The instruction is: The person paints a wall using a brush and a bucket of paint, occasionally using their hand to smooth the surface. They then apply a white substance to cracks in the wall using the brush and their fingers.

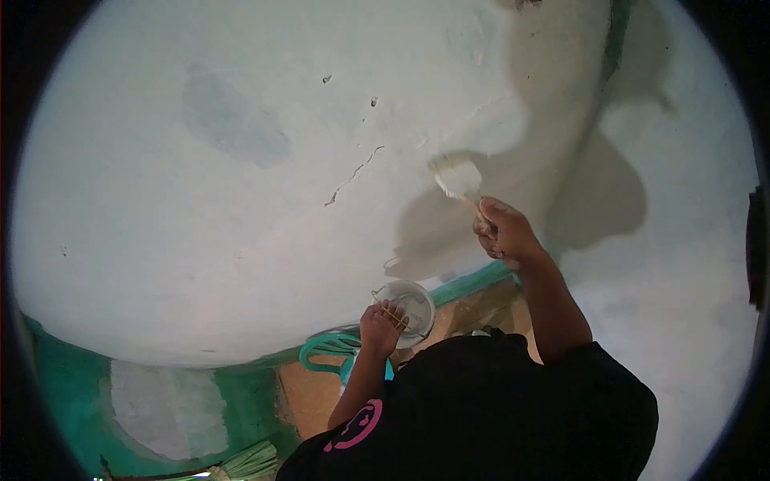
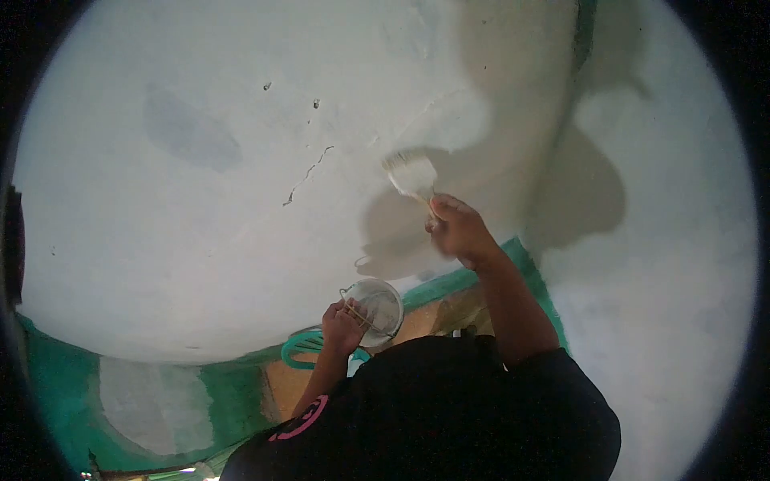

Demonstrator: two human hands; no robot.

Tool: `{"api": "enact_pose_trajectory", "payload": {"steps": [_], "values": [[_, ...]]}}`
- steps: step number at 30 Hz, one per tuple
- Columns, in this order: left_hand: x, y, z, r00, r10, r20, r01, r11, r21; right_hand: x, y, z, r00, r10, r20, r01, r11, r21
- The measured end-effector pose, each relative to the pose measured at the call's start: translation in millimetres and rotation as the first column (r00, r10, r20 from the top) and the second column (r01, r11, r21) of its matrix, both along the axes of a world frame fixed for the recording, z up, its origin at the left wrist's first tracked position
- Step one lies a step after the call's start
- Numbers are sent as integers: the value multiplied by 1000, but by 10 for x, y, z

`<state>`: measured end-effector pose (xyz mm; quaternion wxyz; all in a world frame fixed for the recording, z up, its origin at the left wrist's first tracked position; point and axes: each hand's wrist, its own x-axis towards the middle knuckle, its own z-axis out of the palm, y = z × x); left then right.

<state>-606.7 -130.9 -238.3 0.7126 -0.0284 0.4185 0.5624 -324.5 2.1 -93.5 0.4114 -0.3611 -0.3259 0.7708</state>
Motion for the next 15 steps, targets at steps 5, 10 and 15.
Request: {"api": "enact_pose_trajectory", "payload": {"steps": [5, 10, 15], "values": [[25, 5, 56, 1000, 15, -15, -16, 999, -45, -112, 81, -90, 999, -39, 0, 38, 983, 177], [-34, -13, -25, 999, 1, 32, -1, 1000, -11, -306, 85, -1831, 872, -208, 444, 60, 944, 325], [10, -19, 36, 999, 48, 25, -47, 999, -10, -128, -209, -1855, 890, 131, 436, 30, 939, -343]]}}
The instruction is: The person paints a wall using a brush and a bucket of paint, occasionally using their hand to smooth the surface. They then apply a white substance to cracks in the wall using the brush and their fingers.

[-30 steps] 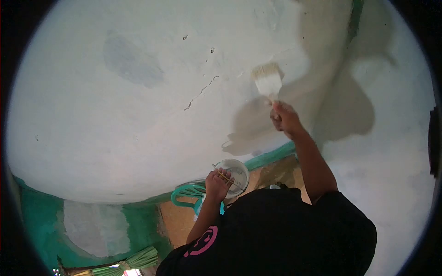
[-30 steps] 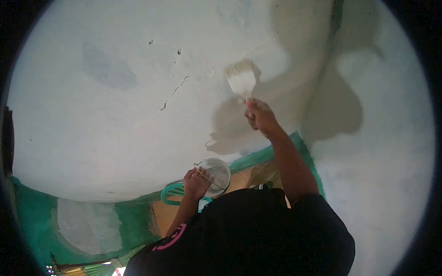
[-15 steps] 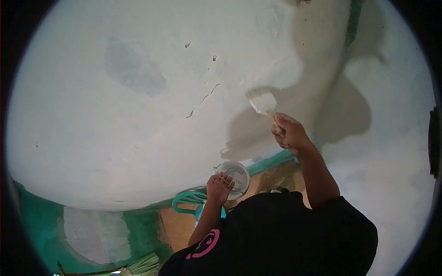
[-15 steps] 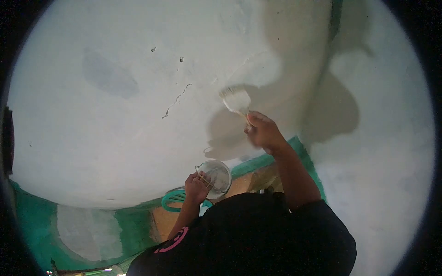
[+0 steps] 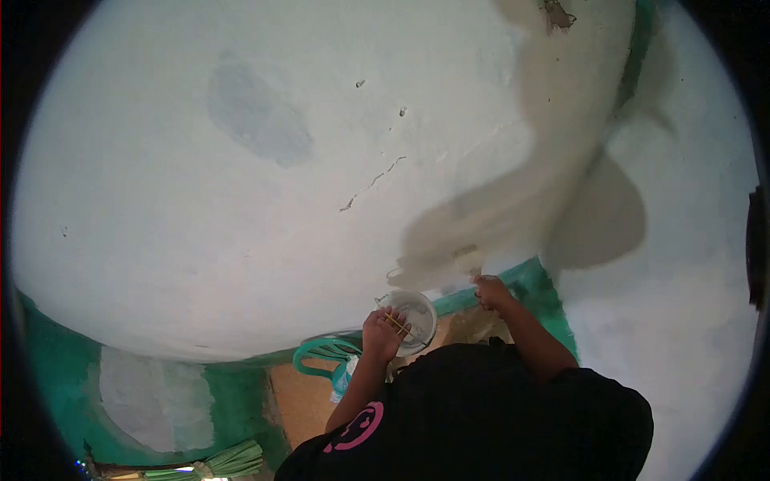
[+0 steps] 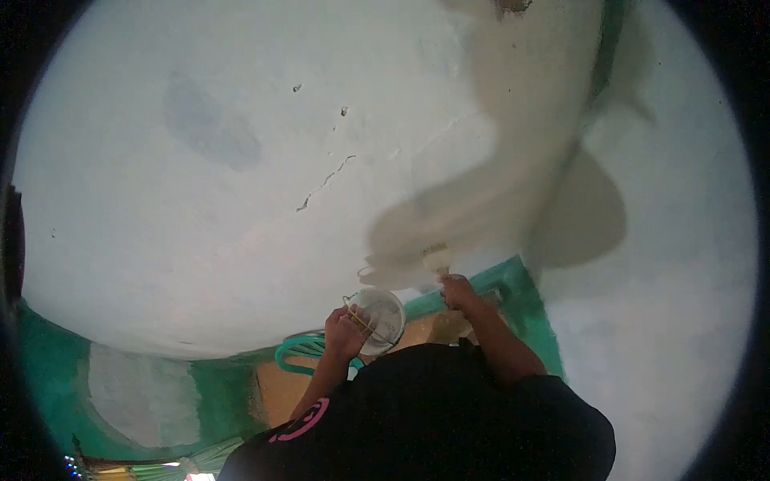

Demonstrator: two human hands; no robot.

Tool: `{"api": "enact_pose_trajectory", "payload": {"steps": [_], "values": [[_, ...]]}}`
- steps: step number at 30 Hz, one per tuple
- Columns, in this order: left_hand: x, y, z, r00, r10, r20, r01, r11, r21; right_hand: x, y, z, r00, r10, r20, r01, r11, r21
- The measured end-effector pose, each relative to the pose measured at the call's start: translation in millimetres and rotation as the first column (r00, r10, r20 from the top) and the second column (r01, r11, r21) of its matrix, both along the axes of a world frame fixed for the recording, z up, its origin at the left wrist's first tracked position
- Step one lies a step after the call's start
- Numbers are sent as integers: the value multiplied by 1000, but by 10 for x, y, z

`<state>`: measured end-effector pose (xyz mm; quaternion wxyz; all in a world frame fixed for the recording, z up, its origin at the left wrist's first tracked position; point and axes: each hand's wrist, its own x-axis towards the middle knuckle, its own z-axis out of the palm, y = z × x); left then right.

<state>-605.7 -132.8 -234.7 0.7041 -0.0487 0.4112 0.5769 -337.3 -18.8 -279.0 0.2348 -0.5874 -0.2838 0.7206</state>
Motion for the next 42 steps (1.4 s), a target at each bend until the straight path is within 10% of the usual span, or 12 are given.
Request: {"api": "enact_pose_trajectory", "payload": {"steps": [2, 4, 9, 12, 19, 27, 29, 36, 42], "values": [[32, -19, 60, 999, 5, -54, -8, 999, -46, 134, 181, -1, 932, 200, 303, -360, 622, 696], [-26, -45, -49, 1000, -18, -21, 18, 1000, 4, 144, 179, 1269, 994, 104, -32, -79, 892, 446], [-24, 14, -41, 997, -73, 18, 72, 994, 87, 225, 120, 2048, 960, 178, -215, -23, 819, 574], [2, -8, 41, 999, -32, -17, 32, 999, 13, 58, 215, 1310, 996, 34, 83, -82, 716, 694], [-17, -35, -37, 999, -17, -34, 16, 1000, -12, -97, 77, 282, 959, 147, 243, -187, 970, 153], [7, -6, -153, 1000, -16, -2, 16, 1000, -10, -1, 79, 1970, 954, 163, -252, -17, 868, 496], [-12, -12, -201, 999, -31, -44, 30, 1000, -7, -20, 109, 2045, 969, 129, -210, 66, 687, 724], [18, -24, -140, 999, 26, -48, -27, 999, -22, -195, 251, 583, 990, 95, -101, -45, 908, 417], [55, -68, -86, 999, 31, -27, -32, 999, -23, -128, 186, 573, 987, 146, 73, -159, 961, 225]]}}
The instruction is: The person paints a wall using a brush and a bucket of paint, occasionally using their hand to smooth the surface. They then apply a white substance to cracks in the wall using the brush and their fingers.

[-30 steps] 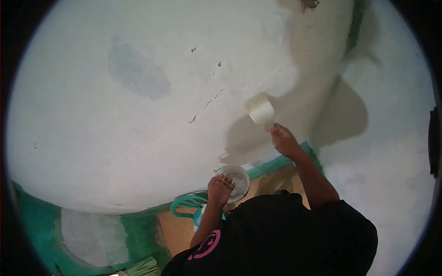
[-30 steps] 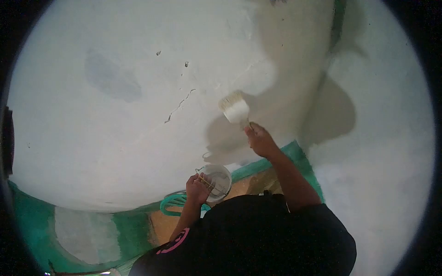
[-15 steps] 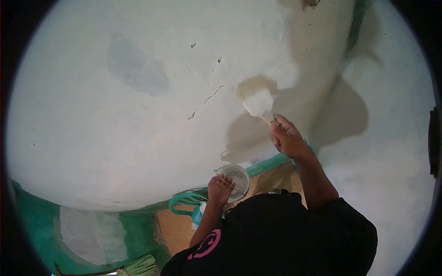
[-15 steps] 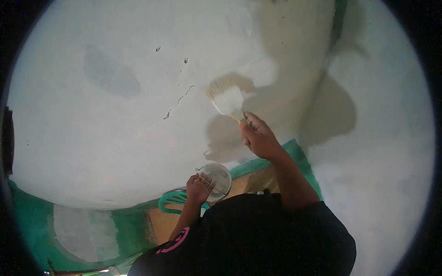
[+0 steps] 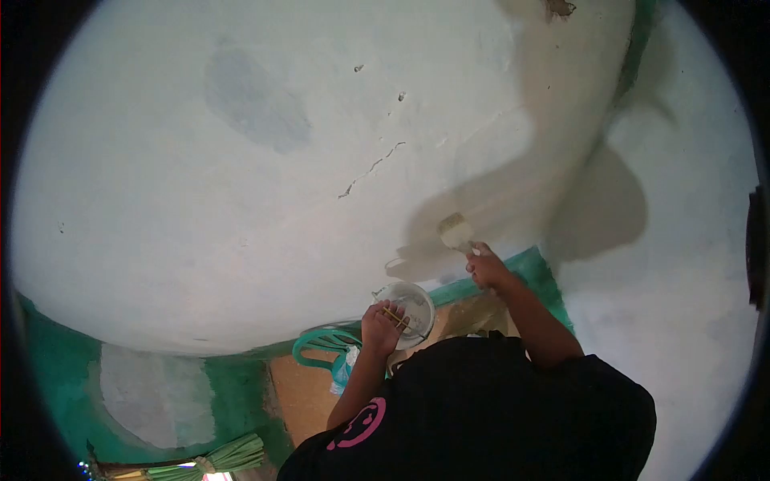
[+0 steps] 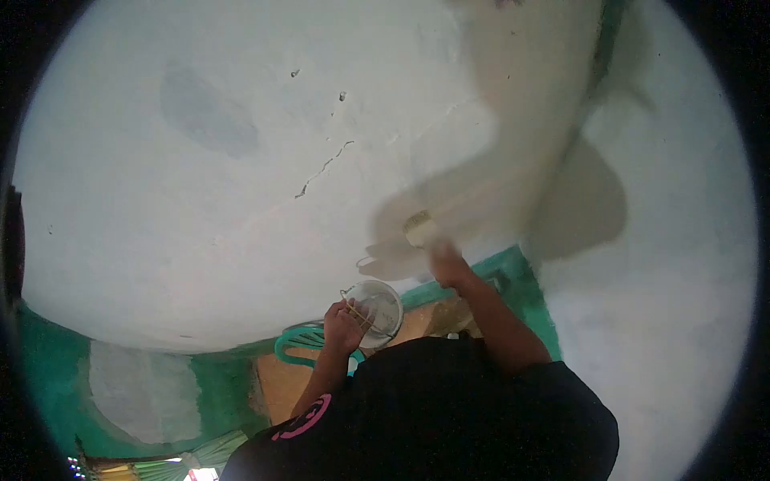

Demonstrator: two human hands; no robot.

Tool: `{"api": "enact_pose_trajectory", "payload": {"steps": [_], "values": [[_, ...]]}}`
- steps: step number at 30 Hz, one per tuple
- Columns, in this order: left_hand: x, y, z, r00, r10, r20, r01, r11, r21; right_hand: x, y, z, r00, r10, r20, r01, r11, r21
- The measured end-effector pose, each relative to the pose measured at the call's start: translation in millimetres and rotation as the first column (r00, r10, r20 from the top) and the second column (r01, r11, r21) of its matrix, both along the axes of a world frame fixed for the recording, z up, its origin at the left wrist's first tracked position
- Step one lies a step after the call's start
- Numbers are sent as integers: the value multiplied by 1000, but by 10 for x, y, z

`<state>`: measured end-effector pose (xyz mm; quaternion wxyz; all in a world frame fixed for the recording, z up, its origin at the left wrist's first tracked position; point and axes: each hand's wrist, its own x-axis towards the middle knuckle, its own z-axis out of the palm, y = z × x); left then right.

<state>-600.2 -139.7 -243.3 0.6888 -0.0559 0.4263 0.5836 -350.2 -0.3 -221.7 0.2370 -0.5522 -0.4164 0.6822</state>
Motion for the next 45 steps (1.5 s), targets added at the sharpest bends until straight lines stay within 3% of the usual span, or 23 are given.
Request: {"api": "enact_pose_trajectory", "payload": {"steps": [1, 3, 5, 6, 8, 12, 15, 17, 18, 19, 21, 24, 27, 29, 32, 35, 37, 38, 40, 41, 43, 44, 45], "values": [[15, 4, 41, 1000, 2, 11, -2, 1000, -5, 23, 20, 166, 1000, -4, -1, 4, 1000, -6], [37, 24, 120, 1000, -3, 14, 3, 1000, -6, 77, 54, 667, 978, -26, -206, 26, 1000, -2], [64, 30, 150, 1000, 11, -26, -12, 999, -53, 160, 44, 1132, 947, 39, -320, 3, 992, 128], [49, 37, 111, 1000, 3, -27, -5, 998, -56, 180, 38, 1263, 946, 31, -322, 10, 992, 125], [6, 49, 14, 1000, -27, -6, 27, 1000, -5, 197, 31, 1393, 946, 70, -318, 22, 961, 276], [-22, 62, -73, 1000, -28, -9, 27, 999, -27, 123, 33, 1047, 948, 43, -314, 49, 958, 281], [-49, 55, -157, 999, -45, -1, 45, 999, 9, 88, 1, 539, 971, -32, -239, 71, 985, 156], [-63, 63, -163, 998, -60, 8, 60, 998, 3, 52, -29, 226, 992, -128, 12, 126, 986, 111], [-70, 69, -161, 998, -60, 7, 60, 998, 2, 159, 78, -504, 993, 4, 114, -61, 864, 499], [-74, 70, -161, 997, -71, -1, 71, 997, 10, 157, 80, -491, 994, 1, 113, -57, 866, 497], [-53, 73, -119, 996, -92, -12, 92, 996, 17, 153, 114, -302, 983, -129, -131, 159, 954, 255], [-16, 92, -27, 995, -75, -62, 74, 997, -21, 292, 86, 547, 976, -65, -207, 112, 968, 225], [2, 104, 5, 997, -64, -31, 62, 997, -40, 411, 20, 1358, 946, -55, -319, 152, 946, 287], [12, 107, -36, 998, -48, -36, 46, 998, -49, 493, 105, 1535, 884, 17, -468, 232, 853, 468], [-40, 106, -134, 996, -93, -15, 93, 995, 23, 442, 287, 1427, 859, -38, -510, 295, 852, 432], [1, 107, -32, 998, -65, -22, 65, 998, -6, 466, 463, 473, 806, -5, -592, 220, 931, 292], [-16, 111, -78, 998, -63, -18, 63, 998, -5, 335, 291, 110, 819, -171, -548, 300, 941, 156], [-19, 111, -103, 997, -70, -11, 70, 997, -10, 326, 196, -16, 821, -161, -548, 292, 943, 161], [-12, 110, -103, 998, -63, -22, 63, 998, -6, 355, 76, -193, 890, -201, -410, 223, 975, 6], [-9, 113, -101, 997, -66, -30, 65, 998, -6, 368, 99, -161, 890, -199, -410, 221, 975, 6], [-51, 112, -165, 997, -75, -13, 75, 997, 7, 444, 148, 4, 966, -171, -195, 139, 976, -167], [-54, 106, -198, 996, -86, 7, 86, 996, 25, 484, 187, 95, 965, -179, -191, 146, 974, -173], [-27, 111, -167, 995, -97, 11, 97, 995, 21, 514, 253, 228, 982, -122, -143, 116, 992, -49]]}}
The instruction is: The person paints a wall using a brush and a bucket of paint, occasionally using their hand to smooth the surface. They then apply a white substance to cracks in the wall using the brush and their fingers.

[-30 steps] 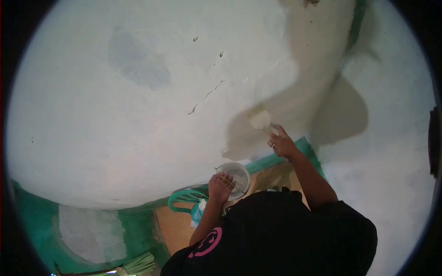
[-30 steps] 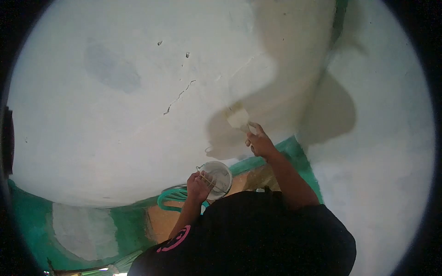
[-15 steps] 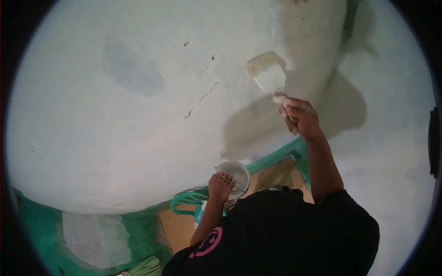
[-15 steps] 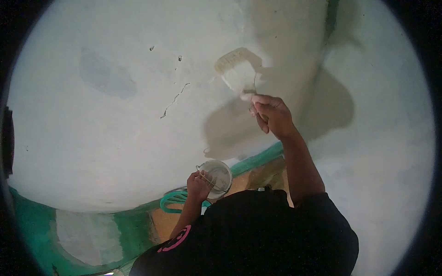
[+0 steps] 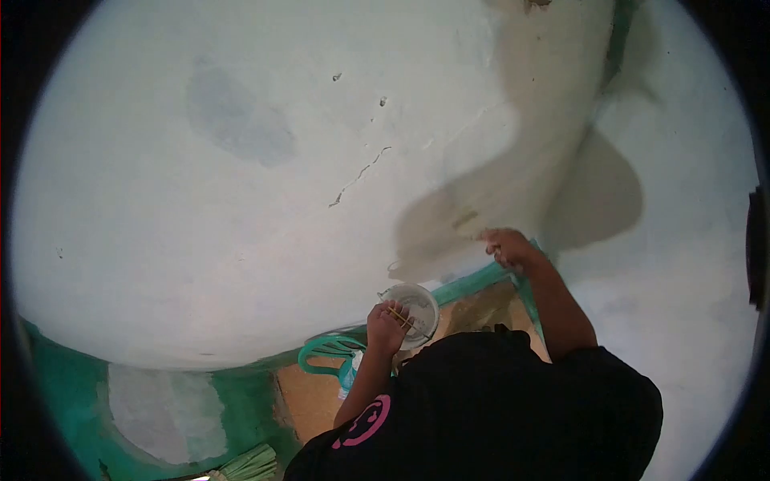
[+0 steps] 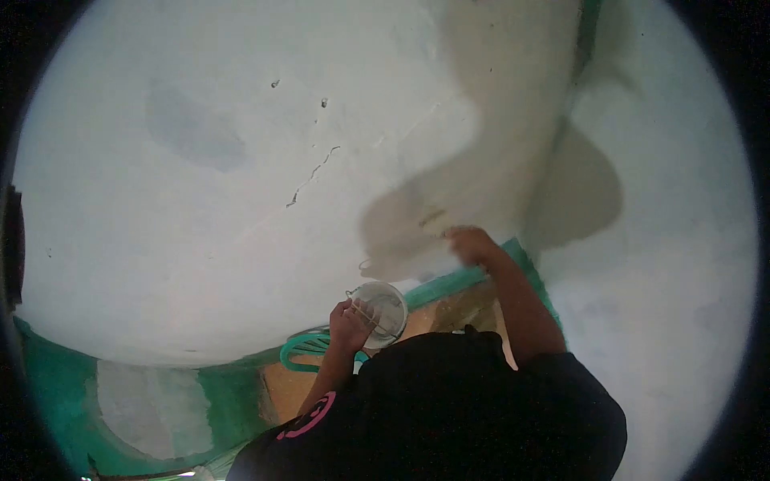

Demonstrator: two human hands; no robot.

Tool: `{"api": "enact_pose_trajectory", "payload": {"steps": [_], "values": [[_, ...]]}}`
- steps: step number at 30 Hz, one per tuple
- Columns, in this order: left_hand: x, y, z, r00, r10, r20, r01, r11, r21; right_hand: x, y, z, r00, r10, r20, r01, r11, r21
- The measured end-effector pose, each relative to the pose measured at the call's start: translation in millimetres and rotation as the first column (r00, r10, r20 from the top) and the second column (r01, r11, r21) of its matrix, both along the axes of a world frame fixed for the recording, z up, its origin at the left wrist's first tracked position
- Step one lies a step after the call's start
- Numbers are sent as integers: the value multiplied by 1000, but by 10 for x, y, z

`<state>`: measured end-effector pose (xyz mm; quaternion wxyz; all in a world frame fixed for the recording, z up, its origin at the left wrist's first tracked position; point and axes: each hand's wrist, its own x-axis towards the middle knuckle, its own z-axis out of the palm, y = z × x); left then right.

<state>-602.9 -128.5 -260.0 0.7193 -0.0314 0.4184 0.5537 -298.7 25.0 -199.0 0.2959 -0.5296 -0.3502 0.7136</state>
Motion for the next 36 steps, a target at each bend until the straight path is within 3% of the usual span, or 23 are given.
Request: {"api": "enact_pose_trajectory", "payload": {"steps": [1, 4, 6, 7, 9, 12, 14, 16, 17, 19, 20, 22, 23, 25, 26, 28, 30, 32, 34, 36], "values": [[25, 18, 42, 1000, 7, -13, -8, 1000, -28, 28, 70, 160, 997, 37, 67, -45, 992, 118], [46, 32, 138, 999, 12, -41, -14, 998, -56, 157, 6, 997, 1000, -10, -19, 13, 991, 136], [29, 49, 136, 999, 5, -49, -7, 999, -49, 235, -63, 1255, 979, 41, -201, 21, 955, 297], [6, 45, 79, 999, 9, -48, -12, 998, -61, 230, -70, 1243, 979, 38, -202, 25, 954, 299], [0, 36, 47, 999, 19, -45, -22, 997, -79, 204, -121, 1123, 930, -13, -368, 176, 894, 413], [-6, 31, -3, 999, 23, -46, -27, 996, -88, 11, -6, 455, 870, -90, -484, 272, 907, 320], [-19, 42, -22, 1000, -1, -16, 0, 999, -46, -65, 40, -162, 970, -73, -231, 137, 952, 274], [18, 57, 60, 999, 9, -39, -12, 997, -80, -97, -76, -433, 974, -45, -223, 82, 984, 161], [27, 56, 98, 998, 18, -61, -25, 992, -120, -117, -114, -424, 973, -36, -227, 75, 983, 166], [18, 50, 125, 997, 12, -71, -18, 996, -90, -115, -192, -410, 978, -34, -204, 26, 999, -41], [31, 41, 113, 998, -4, -70, 0, 998, -61, -112, -198, -314, 979, -36, -202, 27, 999, -45], [40, 43, 80, 999, -3, -51, -1, 997, -77, -133, -157, 37, 991, 129, 44, -125, 989, -76], [32, 51, 75, 999, 4, -41, -7, 996, -88, -130, -133, 192, 991, 125, 42, -121, 990, -77], [24, 65, 90, 999, -5, -49, 1, 997, -82, -127, -82, 536, 987, 134, -93, -111, 969, 220], [33, 53, 90, 999, -8, -53, 4, 997, -77, -114, -85, 790, 987, 130, -93, -108, 970, 217], [-24, 36, -36, 999, -33, -29, 32, 998, -47, -114, -123, 1191, 945, 129, -300, -32, 951, 307], [-17, 65, 15, 999, -52, -12, 52, 999, -7, -166, -166, 1179, 935, 140, -325, -13, 931, 365], [30, 53, 78, 997, -6, -80, -1, 996, -85, -223, -188, 1030, 922, 168, -350, -6, 907, 421], [14, 50, 36, 998, -2, -69, -4, 996, -87, -381, -117, 487, 938, 112, -328, -11, 955, 296], [-18, 37, -70, 998, 4, -55, -8, 996, -88, -499, -95, -10, 973, 141, -182, -110, 980, 168]]}}
